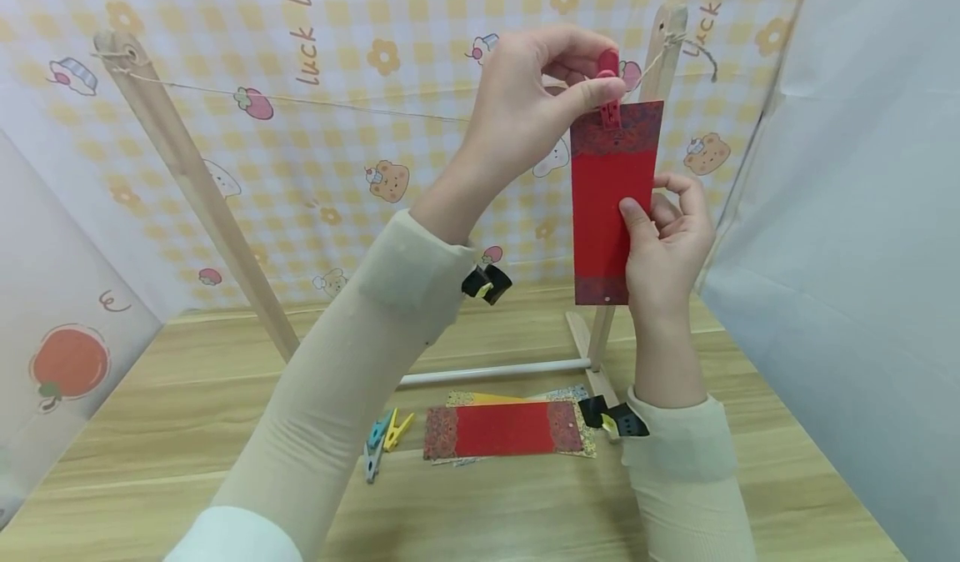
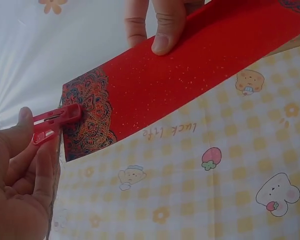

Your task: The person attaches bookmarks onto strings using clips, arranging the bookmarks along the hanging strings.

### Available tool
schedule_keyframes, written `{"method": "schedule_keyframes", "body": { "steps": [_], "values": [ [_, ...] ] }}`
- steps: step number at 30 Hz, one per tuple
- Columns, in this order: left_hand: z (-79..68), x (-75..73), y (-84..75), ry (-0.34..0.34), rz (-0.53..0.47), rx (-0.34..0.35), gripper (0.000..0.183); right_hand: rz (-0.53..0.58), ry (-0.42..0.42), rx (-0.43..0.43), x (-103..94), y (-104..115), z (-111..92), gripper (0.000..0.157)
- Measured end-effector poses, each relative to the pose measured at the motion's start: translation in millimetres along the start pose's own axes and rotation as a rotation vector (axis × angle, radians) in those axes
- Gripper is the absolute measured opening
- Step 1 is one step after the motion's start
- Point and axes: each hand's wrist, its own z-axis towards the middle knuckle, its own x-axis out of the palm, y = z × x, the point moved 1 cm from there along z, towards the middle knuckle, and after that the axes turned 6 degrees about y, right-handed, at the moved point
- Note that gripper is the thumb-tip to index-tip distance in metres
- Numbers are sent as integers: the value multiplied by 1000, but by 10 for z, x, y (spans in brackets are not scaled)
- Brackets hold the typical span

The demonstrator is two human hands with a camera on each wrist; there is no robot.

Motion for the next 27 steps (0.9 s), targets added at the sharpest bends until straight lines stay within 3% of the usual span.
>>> {"method": "schedule_keyframes", "body": {
  "steps": [9,16,27],
  "values": [
    [-34,-19,-9,-8,14,-14,39,-13,2,-17,-12,0,-15,24],
    [-55,-25,10,-18,23,-36,41,-1,58,-61,-43,-7,-59,22],
    [-81,-53,25,-25,61,-48,44,-58,80,-52,-122,-7,-89,20]
  ]
}}
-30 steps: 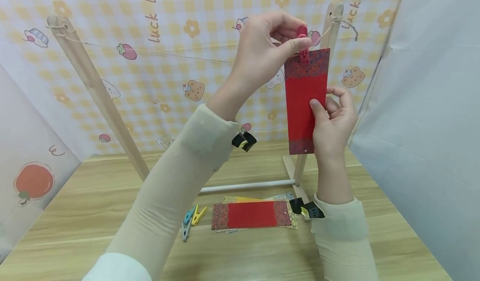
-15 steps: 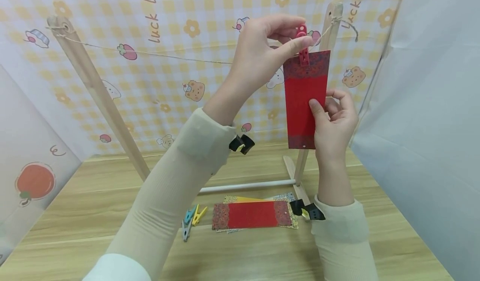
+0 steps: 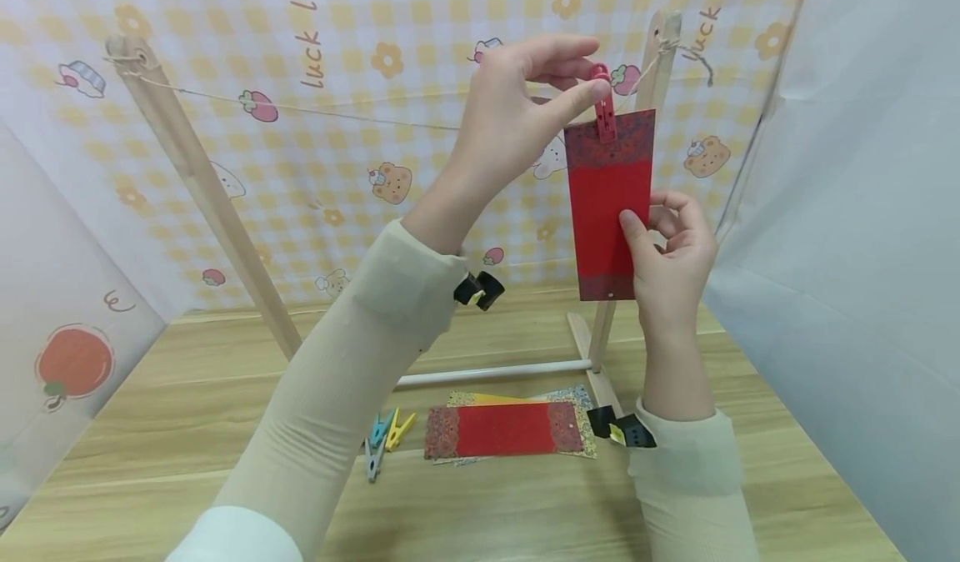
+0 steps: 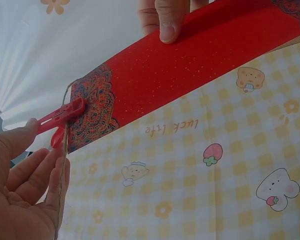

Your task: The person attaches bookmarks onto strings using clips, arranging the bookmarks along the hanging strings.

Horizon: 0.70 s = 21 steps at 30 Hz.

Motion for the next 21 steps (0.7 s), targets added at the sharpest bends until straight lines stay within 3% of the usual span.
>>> {"method": "schedule_keyframes", "body": {
  "steps": [21],
  "values": [
    [-151,-85,-42,2,-22,77,30,-77,-10,-63,-91,-11,-23,15]
  ]
}}
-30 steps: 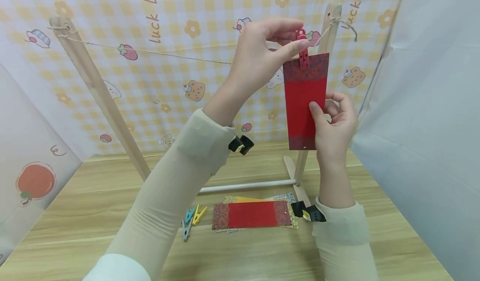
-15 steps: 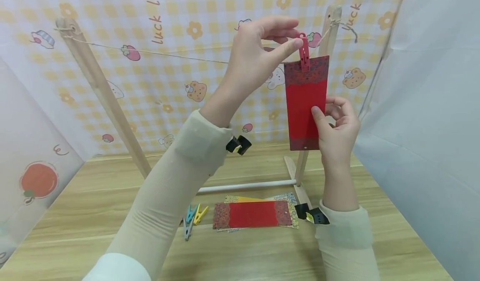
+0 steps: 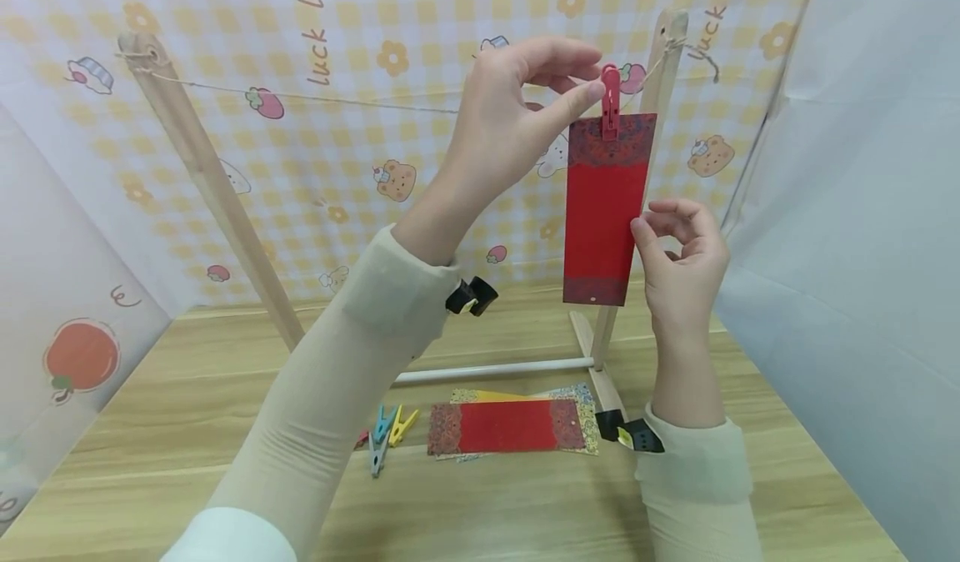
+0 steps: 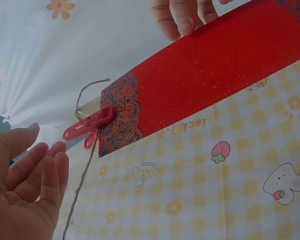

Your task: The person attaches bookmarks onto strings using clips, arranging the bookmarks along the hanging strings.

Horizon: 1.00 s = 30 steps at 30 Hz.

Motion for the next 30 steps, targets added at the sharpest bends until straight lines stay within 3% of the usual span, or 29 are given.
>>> {"method": "schedule_keyframes", "body": {
  "steps": [16,23,30],
  "values": [
    [-223,65,34,27,-56,22,28,66,-45,1,-148,33,-82,14],
    [-357,127,37,82,-53,9,29,114,11,-34,-202,29,-142,16],
    [-476,165,122,53,-104,24,27,93,40,-10,-214,83,-216,18]
  ]
}}
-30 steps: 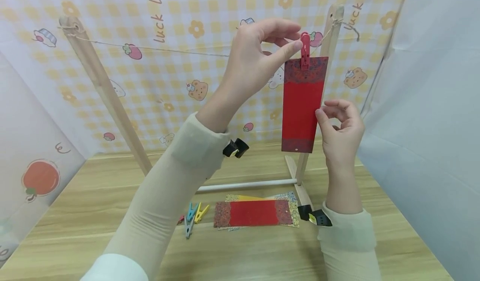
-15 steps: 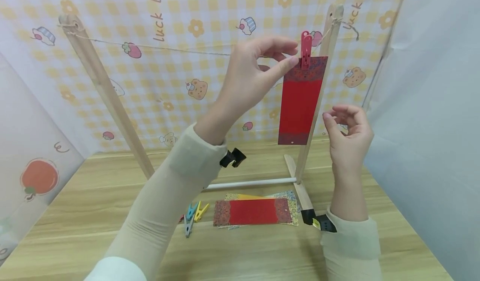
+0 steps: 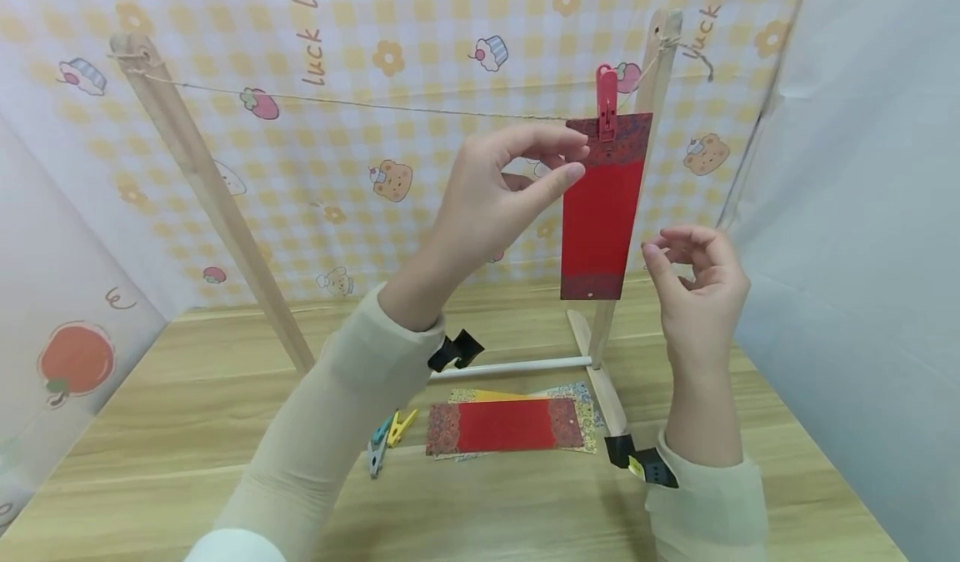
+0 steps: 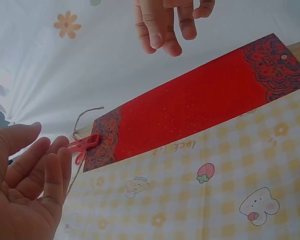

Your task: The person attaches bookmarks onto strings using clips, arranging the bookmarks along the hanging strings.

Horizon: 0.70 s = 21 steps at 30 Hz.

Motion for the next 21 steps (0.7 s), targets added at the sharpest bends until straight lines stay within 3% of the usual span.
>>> {"method": "schedule_keyframes", "body": {
  "steps": [7,16,21],
  "values": [
    [-125,3,117,-46,-28,101,24,-14,51,13,11,-13,-63,20],
    [-304,-40,243,-73,-14,34,24,-58,140,56,63,-84,-167,20],
    [-413,-99,321,-107,16,23,24,-211,198,122,134,-121,-250,16]
  ]
}}
